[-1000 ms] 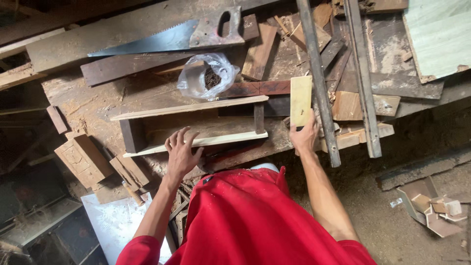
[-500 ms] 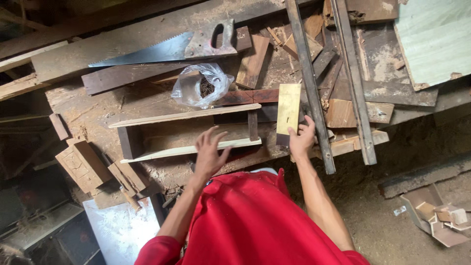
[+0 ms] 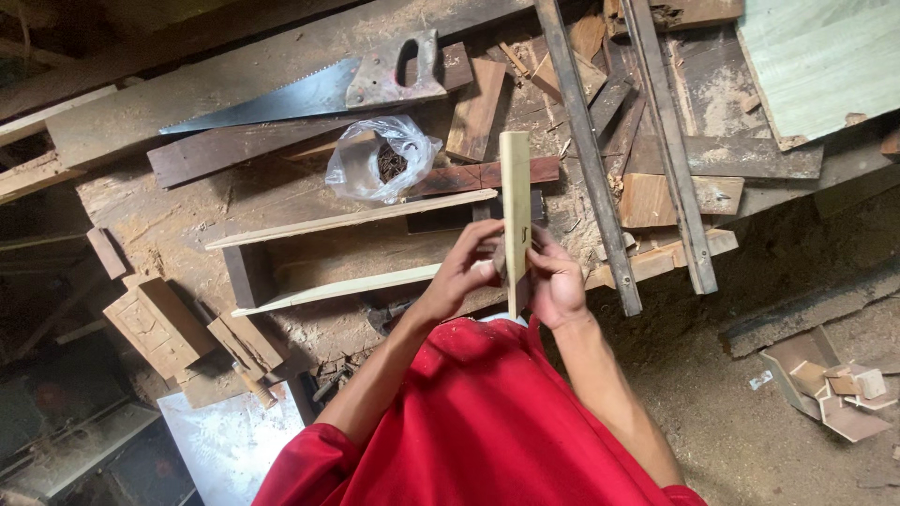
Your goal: The person hammers nails into wooden pieces to assemble a small wooden frame. They use a hammer to drive nails into the wood and then use a sanding block to smooth the edges of the assembled frame.
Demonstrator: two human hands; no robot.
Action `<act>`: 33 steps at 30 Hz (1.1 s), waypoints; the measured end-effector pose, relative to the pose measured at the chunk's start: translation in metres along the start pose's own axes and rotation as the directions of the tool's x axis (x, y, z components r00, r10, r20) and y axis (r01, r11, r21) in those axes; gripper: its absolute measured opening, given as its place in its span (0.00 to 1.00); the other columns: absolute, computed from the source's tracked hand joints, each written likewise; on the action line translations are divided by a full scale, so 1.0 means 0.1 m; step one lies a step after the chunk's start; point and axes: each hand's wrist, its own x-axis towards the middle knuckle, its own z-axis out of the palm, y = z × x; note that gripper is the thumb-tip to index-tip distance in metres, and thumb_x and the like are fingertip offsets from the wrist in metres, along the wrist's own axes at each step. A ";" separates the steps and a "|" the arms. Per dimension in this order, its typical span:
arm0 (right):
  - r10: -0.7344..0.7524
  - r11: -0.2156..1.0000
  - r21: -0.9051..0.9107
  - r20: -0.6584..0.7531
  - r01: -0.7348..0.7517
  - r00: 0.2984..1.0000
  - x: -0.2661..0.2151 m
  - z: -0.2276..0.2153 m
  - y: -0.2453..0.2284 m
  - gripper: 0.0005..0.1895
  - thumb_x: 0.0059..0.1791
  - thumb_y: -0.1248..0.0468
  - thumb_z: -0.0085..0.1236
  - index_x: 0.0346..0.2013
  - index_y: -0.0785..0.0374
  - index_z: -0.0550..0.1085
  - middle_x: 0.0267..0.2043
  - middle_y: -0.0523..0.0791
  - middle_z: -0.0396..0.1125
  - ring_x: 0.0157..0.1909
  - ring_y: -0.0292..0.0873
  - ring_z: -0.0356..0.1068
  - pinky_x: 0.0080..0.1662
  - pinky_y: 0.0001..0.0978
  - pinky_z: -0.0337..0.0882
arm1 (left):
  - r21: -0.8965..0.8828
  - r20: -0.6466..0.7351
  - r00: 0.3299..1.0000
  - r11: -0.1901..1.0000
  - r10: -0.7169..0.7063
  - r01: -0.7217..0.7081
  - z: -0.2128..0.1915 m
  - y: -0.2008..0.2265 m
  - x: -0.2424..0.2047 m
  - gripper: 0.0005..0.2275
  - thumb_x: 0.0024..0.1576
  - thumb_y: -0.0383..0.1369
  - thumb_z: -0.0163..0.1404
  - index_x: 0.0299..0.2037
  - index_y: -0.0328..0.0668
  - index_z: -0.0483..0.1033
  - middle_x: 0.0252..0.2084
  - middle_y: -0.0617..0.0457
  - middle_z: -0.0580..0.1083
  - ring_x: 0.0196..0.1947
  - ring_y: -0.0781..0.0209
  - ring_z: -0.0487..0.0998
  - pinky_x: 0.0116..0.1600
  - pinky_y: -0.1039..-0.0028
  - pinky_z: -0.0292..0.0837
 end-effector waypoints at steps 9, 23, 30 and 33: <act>0.243 0.947 0.186 0.121 -0.262 0.963 -0.16 0.26 0.40 0.27 0.57 0.48 0.35 0.56 0.65 0.71 0.41 0.49 0.71 0.28 0.41 0.68 0.27 0.29 0.67 | 0.838 0.083 0.871 0.440 0.484 -0.324 -0.03 0.54 -0.16 0.27 0.43 0.35 0.67 0.55 0.48 0.75 0.61 0.50 0.68 0.68 0.45 0.63 0.72 0.56 0.63; 0.208 0.918 0.189 0.519 -0.349 0.829 -0.21 0.38 0.64 0.39 0.49 0.34 0.52 0.59 0.63 0.70 0.48 0.50 0.69 0.34 0.40 0.66 0.43 0.38 0.67 | 0.858 0.166 0.848 0.351 0.504 -0.376 -0.26 0.65 -0.27 0.22 0.50 0.42 0.65 0.52 0.42 0.76 0.50 0.50 0.73 0.49 0.49 0.72 0.55 0.61 0.69; 0.338 0.937 -0.101 0.502 -0.334 0.796 -0.11 0.43 0.50 0.32 0.48 0.50 0.64 0.55 0.71 0.68 0.46 0.54 0.71 0.41 0.50 0.73 0.46 0.43 0.75 | 0.795 0.009 0.865 0.521 0.501 -0.310 -0.25 0.66 -0.33 0.19 0.54 0.38 0.63 0.50 0.37 0.73 0.47 0.48 0.73 0.47 0.50 0.74 0.52 0.63 0.72; 0.423 0.891 -0.360 0.436 -0.277 0.794 -0.06 0.45 0.26 0.35 0.44 0.50 0.66 0.55 0.71 0.67 0.45 0.55 0.72 0.43 0.55 0.77 0.47 0.46 0.78 | 0.803 -0.034 0.890 0.543 0.455 -0.247 -0.22 0.67 -0.35 0.19 0.55 0.37 0.63 0.51 0.37 0.72 0.46 0.46 0.73 0.46 0.50 0.74 0.51 0.63 0.72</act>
